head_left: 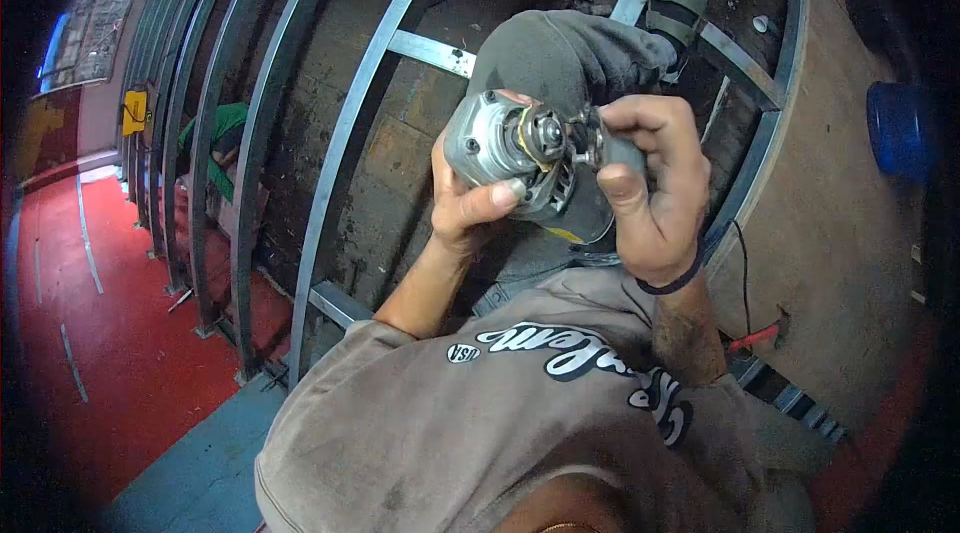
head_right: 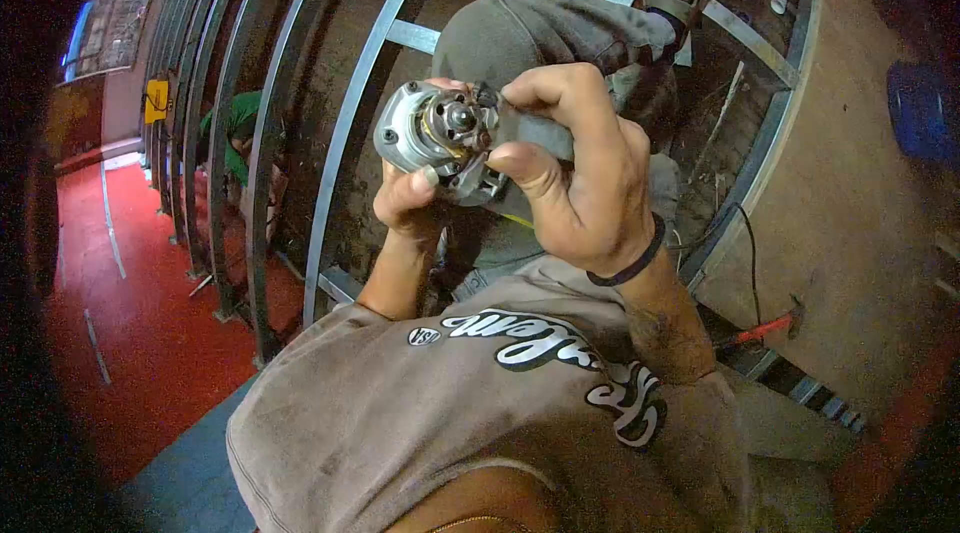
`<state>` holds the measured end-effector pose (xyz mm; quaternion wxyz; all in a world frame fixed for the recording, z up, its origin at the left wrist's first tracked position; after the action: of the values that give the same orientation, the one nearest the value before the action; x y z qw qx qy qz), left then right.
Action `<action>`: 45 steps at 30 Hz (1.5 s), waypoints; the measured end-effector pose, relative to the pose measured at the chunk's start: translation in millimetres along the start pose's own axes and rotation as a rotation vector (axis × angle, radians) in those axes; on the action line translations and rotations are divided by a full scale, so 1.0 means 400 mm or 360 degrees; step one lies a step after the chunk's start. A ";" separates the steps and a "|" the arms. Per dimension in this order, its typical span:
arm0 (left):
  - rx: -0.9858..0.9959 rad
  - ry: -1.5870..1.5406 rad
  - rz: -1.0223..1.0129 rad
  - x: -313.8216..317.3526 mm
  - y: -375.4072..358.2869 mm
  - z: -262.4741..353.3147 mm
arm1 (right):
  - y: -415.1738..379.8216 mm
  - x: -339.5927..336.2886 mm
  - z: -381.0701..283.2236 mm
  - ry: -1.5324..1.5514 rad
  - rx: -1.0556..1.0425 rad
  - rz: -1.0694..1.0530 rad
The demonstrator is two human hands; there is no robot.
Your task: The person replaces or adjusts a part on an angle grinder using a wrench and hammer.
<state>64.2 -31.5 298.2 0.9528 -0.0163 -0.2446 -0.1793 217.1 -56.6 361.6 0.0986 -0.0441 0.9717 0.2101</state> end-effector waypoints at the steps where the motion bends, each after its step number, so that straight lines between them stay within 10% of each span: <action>1: -0.0010 0.0002 0.0000 -0.001 0.001 -0.001 | 0.005 0.000 -0.002 0.0004 0.0008 0.0005; 33: 0.0110 0.0169 -0.0172 0.022 0.003 0.002 | 0.022 -0.010 0.030 -0.0220 -0.0020 -0.0412; 37: 0.0077 0.0622 -0.0045 0.064 0.013 0.017 | 0.008 -0.071 0.096 0.0542 0.0199 -0.0041; 45: -0.0158 0.0328 -0.0062 0.183 0.108 -0.091 | -0.104 -0.152 0.173 -0.0198 0.0608 -0.0352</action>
<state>155.7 -19.8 303.0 0.9672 -0.0402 -0.1365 -0.2105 293.7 -62.9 295.8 0.1874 -0.1176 0.9751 0.0125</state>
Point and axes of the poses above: each hand's wrist, its own y-axis towards the middle knuckle, its own x-axis out of the palm, z = x × y, the point moved 8 cm from there along y, towards the middle knuckle, and after that the axes turned 10 degrees about -z, right-handed, at the moved point
